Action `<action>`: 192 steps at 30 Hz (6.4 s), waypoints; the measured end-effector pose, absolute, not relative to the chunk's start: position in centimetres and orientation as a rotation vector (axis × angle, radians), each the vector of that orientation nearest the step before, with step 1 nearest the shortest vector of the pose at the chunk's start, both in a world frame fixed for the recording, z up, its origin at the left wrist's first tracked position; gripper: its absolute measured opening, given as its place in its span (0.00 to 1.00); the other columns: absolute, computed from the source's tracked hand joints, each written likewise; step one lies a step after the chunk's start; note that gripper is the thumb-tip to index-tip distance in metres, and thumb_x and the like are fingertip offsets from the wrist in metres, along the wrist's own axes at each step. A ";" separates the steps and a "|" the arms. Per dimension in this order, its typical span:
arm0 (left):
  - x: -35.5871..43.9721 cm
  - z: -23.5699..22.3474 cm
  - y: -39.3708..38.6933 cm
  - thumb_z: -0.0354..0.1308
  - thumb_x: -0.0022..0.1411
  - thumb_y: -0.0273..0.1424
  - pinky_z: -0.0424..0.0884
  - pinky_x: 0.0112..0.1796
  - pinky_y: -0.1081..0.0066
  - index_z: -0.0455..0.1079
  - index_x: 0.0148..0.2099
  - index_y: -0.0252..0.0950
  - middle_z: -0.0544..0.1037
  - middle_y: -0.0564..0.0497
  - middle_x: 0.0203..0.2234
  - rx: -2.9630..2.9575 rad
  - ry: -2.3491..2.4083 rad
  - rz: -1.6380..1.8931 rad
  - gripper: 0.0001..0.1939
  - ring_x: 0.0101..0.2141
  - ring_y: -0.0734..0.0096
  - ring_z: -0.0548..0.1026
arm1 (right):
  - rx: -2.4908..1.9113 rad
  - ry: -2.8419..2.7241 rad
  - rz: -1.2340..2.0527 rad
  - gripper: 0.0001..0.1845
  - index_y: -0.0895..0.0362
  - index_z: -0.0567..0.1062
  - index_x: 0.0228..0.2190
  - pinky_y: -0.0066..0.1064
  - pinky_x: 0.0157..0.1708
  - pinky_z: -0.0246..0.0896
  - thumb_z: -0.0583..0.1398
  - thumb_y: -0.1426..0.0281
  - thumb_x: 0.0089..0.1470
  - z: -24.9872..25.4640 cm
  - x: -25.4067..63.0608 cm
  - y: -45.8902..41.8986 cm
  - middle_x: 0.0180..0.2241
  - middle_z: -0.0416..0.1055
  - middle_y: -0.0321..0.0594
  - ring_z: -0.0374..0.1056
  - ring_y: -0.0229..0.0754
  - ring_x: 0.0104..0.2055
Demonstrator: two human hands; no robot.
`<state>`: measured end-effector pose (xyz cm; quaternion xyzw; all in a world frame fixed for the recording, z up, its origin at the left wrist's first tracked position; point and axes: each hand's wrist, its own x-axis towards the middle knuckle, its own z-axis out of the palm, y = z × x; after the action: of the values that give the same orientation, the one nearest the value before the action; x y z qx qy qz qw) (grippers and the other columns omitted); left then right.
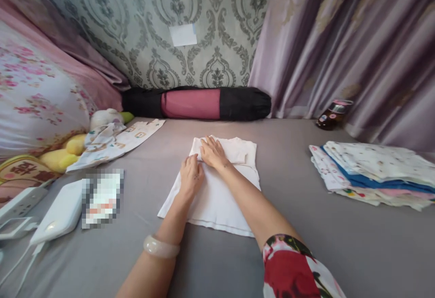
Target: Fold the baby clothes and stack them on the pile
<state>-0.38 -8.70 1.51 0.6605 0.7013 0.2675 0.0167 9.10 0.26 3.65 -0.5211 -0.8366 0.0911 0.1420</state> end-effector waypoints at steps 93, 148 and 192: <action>0.2 1.7 -9.2 0.46 0.66 0.37 0.51 0.60 0.50 0.57 0.62 0.24 0.58 0.31 0.63 2.054 2.202 0.477 0.28 0.64 0.47 0.53 | -1.628 -2.480 0.230 0.32 0.68 0.54 0.63 0.44 0.65 0.31 0.41 0.62 0.64 1.9 9.1 2.1 0.66 0.47 0.51 0.38 0.46 0.69; -5.6 2.5 -12.0 0.50 0.59 0.43 0.64 0.49 0.54 0.58 0.56 0.22 0.69 0.27 0.49 1.911 2.384 0.401 0.32 0.53 0.41 0.67 | -1.743 -2.247 0.255 0.27 0.59 0.60 0.60 0.38 0.60 0.48 0.47 0.66 0.61 2.0 28.3 -14.2 0.61 0.60 0.48 0.55 0.46 0.62; -9.0 5.2 -11.5 0.50 0.57 0.40 0.55 0.26 0.74 0.63 0.26 0.37 0.62 0.57 0.18 1.733 1.982 0.948 0.13 0.23 0.74 0.61 | -1.815 -1.611 0.429 0.11 0.58 0.73 0.31 0.28 0.31 0.55 0.54 0.65 0.53 5.8 25.2 -14.2 0.27 0.72 0.38 0.66 0.40 0.31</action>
<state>-9.00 -11.46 5.25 0.6102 0.6978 0.3338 0.1710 25.19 -14.23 5.77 -0.6947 -0.6165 0.1643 0.3321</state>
